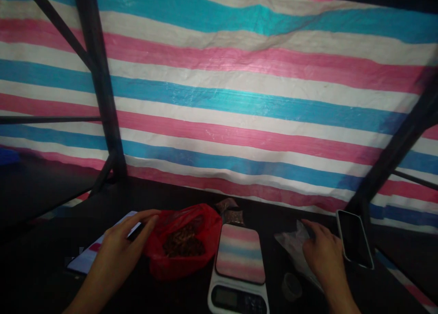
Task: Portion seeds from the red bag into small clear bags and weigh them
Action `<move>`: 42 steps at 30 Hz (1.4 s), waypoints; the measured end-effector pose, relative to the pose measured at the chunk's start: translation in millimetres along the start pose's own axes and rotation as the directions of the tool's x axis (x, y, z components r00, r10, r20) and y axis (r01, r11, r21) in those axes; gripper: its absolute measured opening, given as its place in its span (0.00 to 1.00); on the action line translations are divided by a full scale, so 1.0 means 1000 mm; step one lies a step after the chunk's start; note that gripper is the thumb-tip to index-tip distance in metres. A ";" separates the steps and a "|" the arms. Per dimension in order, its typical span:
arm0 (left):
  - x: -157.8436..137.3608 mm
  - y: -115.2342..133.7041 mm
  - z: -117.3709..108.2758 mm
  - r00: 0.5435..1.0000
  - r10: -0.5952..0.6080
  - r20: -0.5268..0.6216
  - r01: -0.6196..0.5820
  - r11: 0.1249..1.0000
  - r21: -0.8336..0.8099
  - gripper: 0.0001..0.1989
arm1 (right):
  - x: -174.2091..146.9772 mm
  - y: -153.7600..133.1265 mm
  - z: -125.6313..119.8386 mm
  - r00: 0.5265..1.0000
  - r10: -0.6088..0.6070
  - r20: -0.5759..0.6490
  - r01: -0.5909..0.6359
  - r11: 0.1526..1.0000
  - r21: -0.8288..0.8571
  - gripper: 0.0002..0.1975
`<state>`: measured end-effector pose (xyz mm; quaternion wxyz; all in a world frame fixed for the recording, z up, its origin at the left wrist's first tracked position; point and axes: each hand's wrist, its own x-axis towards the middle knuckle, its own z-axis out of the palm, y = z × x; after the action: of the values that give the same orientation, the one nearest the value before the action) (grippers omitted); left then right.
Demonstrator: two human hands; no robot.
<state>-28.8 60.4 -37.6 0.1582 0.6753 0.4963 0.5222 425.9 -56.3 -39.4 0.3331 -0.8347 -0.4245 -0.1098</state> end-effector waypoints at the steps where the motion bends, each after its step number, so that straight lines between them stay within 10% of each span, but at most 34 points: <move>1: 0.000 -0.001 0.000 1.000 0.005 0.000 -0.005 1.000 0.000 0.18 | 0.000 -0.001 0.002 0.998 -0.032 0.055 0.032 0.999 0.003 0.24; 9: -0.003 0.004 0.008 1.000 -0.016 0.013 0.016 1.000 -0.023 0.15 | -0.002 -0.015 0.010 0.959 -0.044 0.280 0.055 0.998 -0.029 0.14; 20: -0.009 0.007 0.012 0.995 0.097 0.027 -0.099 0.993 0.067 0.11 | -0.016 -0.148 0.082 0.924 -0.112 0.366 0.076 0.991 0.110 0.15; 28: -0.021 0.030 0.005 0.984 0.174 -0.019 -0.174 0.985 0.010 0.08 | 0.000 -0.137 0.038 0.942 0.022 0.334 -0.166 0.898 0.409 0.19; 32: -0.026 0.052 0.017 0.988 -0.077 0.131 0.107 0.964 -0.242 0.14 | -0.027 -0.158 0.016 0.920 -0.071 0.386 -0.252 0.648 0.719 0.28; 36: -0.024 0.064 0.030 0.888 -0.232 0.396 0.426 0.737 -0.524 0.27 | -0.062 -0.195 0.021 0.868 -0.208 0.451 -0.349 0.392 0.851 0.31; 42: -0.015 0.057 0.026 0.846 -0.237 0.477 0.512 0.606 -0.608 0.31 | -0.079 -0.223 0.026 0.909 -0.274 0.315 -0.145 0.502 0.853 0.22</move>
<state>22.7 29.5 -14.9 0.6009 0.5182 0.3488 0.4987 200.1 3.5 7.0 0.6019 -0.5428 -0.5135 0.2817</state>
